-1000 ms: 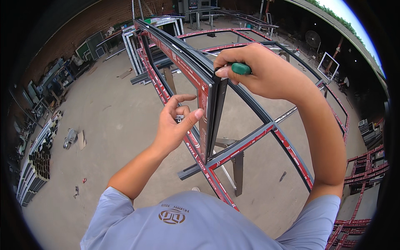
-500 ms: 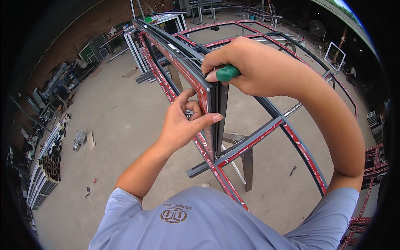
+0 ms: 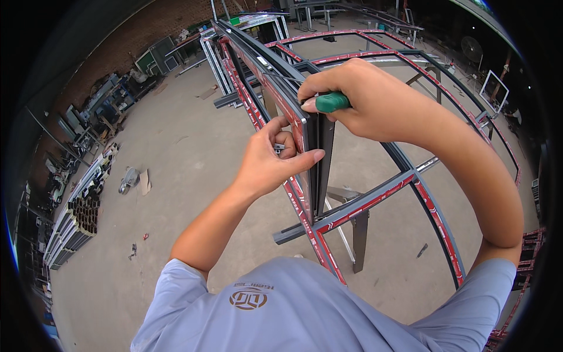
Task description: The person uses a cordless drill to fasten screws into the corners of a large metal window frame. They then switch to a manual screwdriver to tighten additional fasteners along the frame edges. The work is performed in a workshop with multiple frames visible in the background.
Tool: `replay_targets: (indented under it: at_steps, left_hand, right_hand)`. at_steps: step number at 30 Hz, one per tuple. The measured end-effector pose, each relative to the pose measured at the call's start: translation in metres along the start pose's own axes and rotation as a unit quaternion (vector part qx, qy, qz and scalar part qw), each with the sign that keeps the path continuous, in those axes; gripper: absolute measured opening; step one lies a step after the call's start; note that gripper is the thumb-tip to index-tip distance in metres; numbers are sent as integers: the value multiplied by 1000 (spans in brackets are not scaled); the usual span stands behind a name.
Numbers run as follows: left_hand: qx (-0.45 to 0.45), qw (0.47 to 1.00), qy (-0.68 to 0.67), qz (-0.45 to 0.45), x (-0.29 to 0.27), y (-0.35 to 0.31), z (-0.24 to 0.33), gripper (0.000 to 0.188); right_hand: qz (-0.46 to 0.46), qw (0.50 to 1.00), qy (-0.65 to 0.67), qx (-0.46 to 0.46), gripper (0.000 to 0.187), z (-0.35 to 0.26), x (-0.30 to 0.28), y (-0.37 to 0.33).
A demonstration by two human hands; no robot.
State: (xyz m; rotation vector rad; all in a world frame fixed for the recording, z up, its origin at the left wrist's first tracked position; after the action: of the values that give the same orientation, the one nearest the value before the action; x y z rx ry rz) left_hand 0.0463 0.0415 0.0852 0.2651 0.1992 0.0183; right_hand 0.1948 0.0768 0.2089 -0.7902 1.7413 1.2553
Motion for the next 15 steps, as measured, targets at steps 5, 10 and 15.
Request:
replay_targets:
  at_steps: [5, 10, 15]
  left_hand:
    - [18, 1000, -12, 8, 4, -1, 5, 68]
    - [11, 1000, 3, 1, 2, 0, 3, 77]
    - [20, 999, 24, 11, 1, 0, 0, 78]
  right_hand:
    - [-86, 992, 63, 72, 23, 12, -4, 7]
    - [-73, 992, 35, 98, 40, 21, -17, 23]
    - [145, 988, 10, -56, 44, 7, -44, 55]
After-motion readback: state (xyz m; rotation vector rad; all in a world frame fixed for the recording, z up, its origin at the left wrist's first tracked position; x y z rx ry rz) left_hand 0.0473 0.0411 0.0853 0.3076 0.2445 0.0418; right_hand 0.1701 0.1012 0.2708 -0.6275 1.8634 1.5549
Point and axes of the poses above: each hand's wrist, its own y-axis towards the middle knuckle, its own x-axis out of the palm, z = x × y, the point moved 6 cm from there along y, towards the middle knuckle, and after that the axes turned 3 degrees about -y, right-handed, at the moved point
